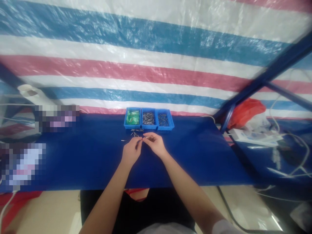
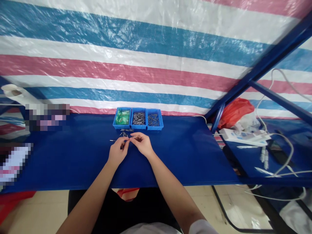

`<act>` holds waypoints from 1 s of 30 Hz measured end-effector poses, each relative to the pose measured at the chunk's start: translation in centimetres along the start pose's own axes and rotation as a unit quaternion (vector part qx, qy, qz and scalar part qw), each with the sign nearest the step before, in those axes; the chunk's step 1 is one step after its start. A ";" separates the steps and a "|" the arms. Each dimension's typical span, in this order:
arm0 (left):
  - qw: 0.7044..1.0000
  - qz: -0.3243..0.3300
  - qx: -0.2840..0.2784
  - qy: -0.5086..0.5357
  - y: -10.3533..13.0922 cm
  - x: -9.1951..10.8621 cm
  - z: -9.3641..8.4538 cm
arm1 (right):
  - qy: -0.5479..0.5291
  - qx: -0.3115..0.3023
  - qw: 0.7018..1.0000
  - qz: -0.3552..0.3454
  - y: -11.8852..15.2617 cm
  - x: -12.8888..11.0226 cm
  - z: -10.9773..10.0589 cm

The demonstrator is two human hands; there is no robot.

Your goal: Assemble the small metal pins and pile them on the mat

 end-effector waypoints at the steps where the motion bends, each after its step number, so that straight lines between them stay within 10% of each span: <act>1: 1.000 0.006 -0.002 -0.002 -0.1 0.1 0.0 | 0.011 0.000 1.000 0.001 0.0 -0.1 0.0; 30: 0.996 -0.071 0.009 0.050 0.6 -1.8 -0.3 | -0.037 -0.031 0.998 0.038 -0.1 0.1 0.9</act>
Point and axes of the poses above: each hand's wrist, its own y-axis away from the middle knuckle, its own z-axis out of the palm, x = y × z, the point moved 8 cm from there along -y, towards the middle knuckle, and after that the axes turned 15 degrees about -x, right-handed, at the moved point
